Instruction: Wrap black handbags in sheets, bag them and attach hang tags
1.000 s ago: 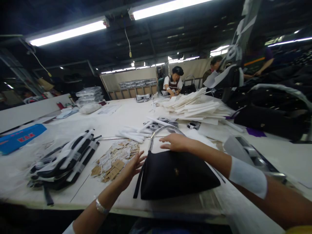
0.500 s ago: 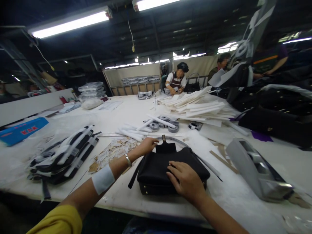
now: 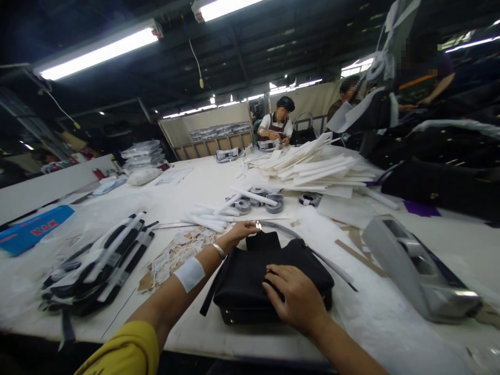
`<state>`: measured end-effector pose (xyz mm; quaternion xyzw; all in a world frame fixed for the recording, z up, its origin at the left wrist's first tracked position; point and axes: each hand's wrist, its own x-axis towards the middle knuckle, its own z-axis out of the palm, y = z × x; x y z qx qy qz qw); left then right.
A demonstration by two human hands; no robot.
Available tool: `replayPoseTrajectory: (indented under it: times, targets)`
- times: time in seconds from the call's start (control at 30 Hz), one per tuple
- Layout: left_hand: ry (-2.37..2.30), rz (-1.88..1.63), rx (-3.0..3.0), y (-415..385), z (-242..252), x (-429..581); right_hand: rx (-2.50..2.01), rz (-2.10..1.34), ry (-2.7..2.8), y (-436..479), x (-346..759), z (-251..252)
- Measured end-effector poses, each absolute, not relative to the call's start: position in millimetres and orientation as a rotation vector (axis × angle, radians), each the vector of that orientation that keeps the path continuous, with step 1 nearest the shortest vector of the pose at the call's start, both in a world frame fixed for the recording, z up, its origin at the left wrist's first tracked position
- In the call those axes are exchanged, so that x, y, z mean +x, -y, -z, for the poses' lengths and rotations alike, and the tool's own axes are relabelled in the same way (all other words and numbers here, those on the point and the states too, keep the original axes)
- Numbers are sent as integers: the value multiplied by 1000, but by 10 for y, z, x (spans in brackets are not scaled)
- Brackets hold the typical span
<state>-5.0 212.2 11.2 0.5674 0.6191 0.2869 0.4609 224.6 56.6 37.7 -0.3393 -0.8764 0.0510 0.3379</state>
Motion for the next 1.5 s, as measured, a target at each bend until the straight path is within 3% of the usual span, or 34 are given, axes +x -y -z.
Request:
replayPoseTrajectory:
  times: [0.47,0.63,0.77,0.87,1.03,1.17,1.5]
  targets:
    - [-1474,-876,1518,-1990,-274,46,-919,-221,2262,-574,2228,-383]
    - [-1504,-1064,1758,-1787,-514,99,-991,-571,2036,-661,2158,-472]
    - [-1433,-1288,1956,-1498,-857,152,-1033,-1214,1574,-697,2028,-651]
    - [-1364,-1423,2113,-1186,-1056,170,-908,-1618,1146,-658,1942,-794]
    - [-1162,-1457,2359,-570,-1051,214,-645,-1967,743,-477,1910,-931]
    - [-953,-1526,2541,-216,-952,269,-676,-2118,620,-319,1921,-952]
    - [-880,-1447,2565,63,-1103,148,-717,-2101,652,-192,1879,-1066]
